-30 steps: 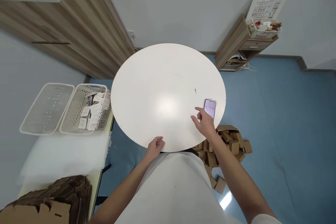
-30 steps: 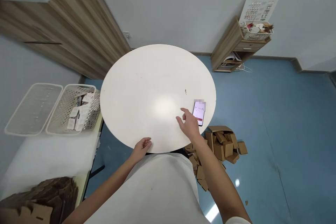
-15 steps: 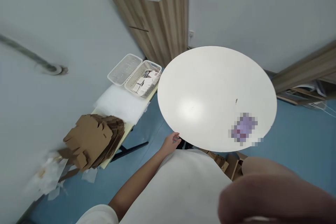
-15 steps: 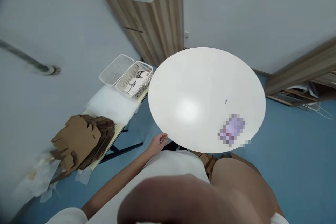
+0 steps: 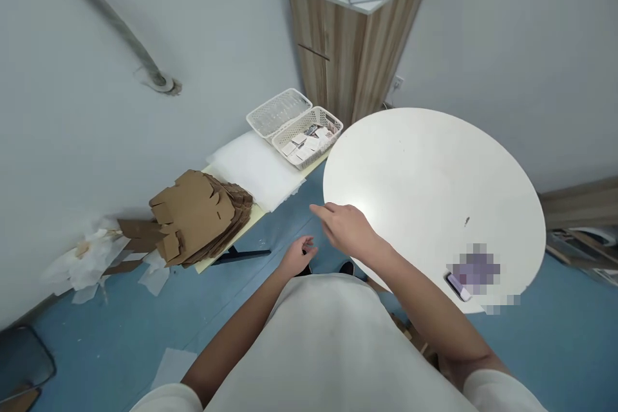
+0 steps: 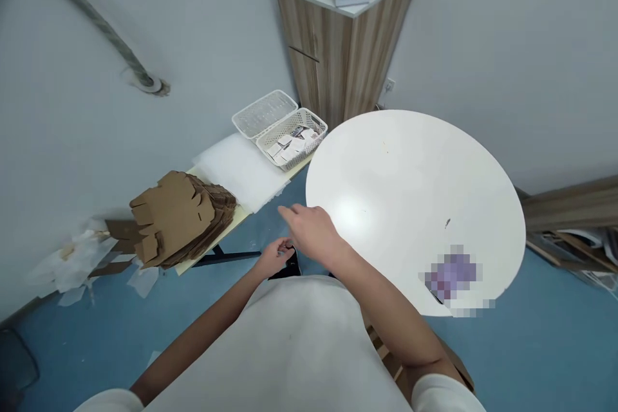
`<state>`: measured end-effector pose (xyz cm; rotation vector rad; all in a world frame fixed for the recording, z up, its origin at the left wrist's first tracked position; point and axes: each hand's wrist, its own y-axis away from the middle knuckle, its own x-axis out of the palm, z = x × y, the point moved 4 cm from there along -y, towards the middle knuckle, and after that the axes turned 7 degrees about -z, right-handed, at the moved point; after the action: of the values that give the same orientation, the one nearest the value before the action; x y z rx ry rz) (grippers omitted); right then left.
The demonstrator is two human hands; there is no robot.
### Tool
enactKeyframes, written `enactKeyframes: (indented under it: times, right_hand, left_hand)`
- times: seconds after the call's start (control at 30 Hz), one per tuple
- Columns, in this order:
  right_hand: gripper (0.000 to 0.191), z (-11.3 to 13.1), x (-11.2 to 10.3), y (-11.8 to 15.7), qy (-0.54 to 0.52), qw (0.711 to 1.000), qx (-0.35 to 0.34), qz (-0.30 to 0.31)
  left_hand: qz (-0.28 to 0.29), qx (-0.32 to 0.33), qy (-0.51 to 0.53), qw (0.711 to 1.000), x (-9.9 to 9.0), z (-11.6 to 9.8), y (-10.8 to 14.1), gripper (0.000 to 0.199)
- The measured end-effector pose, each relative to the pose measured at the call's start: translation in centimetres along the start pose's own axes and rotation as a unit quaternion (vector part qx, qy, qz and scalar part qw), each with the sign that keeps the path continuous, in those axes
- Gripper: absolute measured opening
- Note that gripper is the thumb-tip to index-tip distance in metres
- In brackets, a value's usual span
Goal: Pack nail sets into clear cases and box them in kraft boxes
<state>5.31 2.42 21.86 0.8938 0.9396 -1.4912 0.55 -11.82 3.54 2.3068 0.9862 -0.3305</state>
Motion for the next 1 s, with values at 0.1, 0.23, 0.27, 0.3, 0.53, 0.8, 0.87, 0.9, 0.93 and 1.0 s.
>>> enactKeyframes:
  times: [0.1, 0.23, 0.27, 0.3, 0.53, 0.8, 0.87, 0.9, 0.93, 1.0]
  right_hand:
    - [0.041, -2.8, 3.8, -2.3, 0.045, 0.994, 0.085, 0.052]
    - [0.041, -3.7, 7.3, -5.2, 0.035, 0.986, 0.148, 0.069]
    - [0.041, -3.6, 7.8, -5.8, 0.030, 0.984, 0.161, 0.072]
    - [0.042, -3.5, 8.3, -6.5, 0.025, 0.982, 0.174, 0.074]
    - [0.041, -3.1, 10.3, -10.4, 0.007, 0.970, 0.235, 0.064]
    - [0.041, -4.8, 10.7, -13.8, 0.036, 0.963, 0.258, 0.073]
    - [0.040, -5.5, 10.9, -14.5, 0.034, 0.962, 0.260, 0.072]
    - [0.040, -5.9, 11.0, -15.0, 0.034, 0.963, 0.259, 0.070]
    - [0.040, -6.4, 11.1, -15.5, 0.034, 0.964, 0.256, 0.066]
    - [0.040, -7.3, 11.3, -16.6, 0.039, 0.966, 0.248, 0.055]
  left_hand:
    - [0.017, 0.022, -0.016, 0.999, -4.1, 0.5, -1.9, 0.046]
    - [0.027, 0.027, -0.017, 0.999, -9.3, 1.8, -4.9, 0.050]
    - [0.019, 0.031, -0.011, 0.999, -10.4, 2.1, -5.6, 0.050]
    - [0.009, 0.034, -0.005, 0.999, -11.5, 2.4, -6.3, 0.049]
    - [0.022, 0.053, 0.038, 0.998, -15.9, 2.6, -9.5, 0.046]
    - [0.069, 0.089, 0.051, 0.992, -15.7, -1.1, -13.8, 0.048]
    - [0.078, 0.096, 0.057, 0.991, -15.6, -2.0, -14.9, 0.048]
    - [0.078, 0.101, 0.057, 0.990, -15.5, -2.4, -15.4, 0.048]
    - [0.076, 0.105, 0.053, 0.990, -15.5, -2.8, -16.0, 0.047]
    - [0.066, 0.114, 0.036, 0.991, -15.6, -3.5, -17.1, 0.046]
